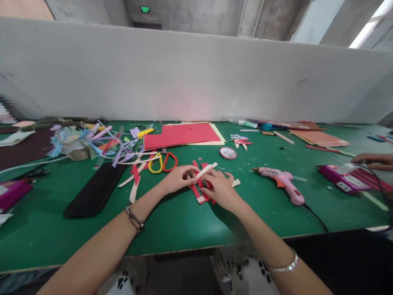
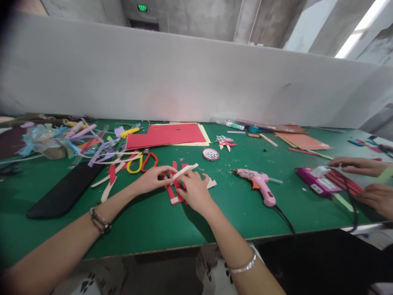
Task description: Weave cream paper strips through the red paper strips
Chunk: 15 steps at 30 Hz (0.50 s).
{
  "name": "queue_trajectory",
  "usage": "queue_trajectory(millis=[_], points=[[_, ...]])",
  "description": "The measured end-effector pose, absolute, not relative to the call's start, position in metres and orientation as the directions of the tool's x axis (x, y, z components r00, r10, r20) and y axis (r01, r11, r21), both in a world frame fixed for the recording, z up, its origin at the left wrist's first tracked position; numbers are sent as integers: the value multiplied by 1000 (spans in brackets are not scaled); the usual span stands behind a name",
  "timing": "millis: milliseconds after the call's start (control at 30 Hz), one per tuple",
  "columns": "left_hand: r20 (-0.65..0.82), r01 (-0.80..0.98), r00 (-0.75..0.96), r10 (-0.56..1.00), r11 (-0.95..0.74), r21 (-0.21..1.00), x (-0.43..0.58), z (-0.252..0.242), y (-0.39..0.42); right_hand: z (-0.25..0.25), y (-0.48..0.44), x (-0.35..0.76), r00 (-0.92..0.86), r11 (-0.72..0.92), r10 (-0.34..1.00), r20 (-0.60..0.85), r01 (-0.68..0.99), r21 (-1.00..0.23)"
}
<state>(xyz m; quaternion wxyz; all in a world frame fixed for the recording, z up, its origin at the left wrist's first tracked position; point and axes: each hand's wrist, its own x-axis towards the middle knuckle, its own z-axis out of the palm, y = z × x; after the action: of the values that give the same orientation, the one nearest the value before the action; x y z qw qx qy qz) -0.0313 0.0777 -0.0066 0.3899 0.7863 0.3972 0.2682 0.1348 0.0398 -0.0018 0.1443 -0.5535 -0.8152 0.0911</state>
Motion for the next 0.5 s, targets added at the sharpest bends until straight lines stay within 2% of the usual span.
queue_trajectory(millis=[500], points=[[143, 427, 558, 817, -431, 794, -30, -8, 78, -4, 41, 136, -353, 381, 925, 144, 860, -340]])
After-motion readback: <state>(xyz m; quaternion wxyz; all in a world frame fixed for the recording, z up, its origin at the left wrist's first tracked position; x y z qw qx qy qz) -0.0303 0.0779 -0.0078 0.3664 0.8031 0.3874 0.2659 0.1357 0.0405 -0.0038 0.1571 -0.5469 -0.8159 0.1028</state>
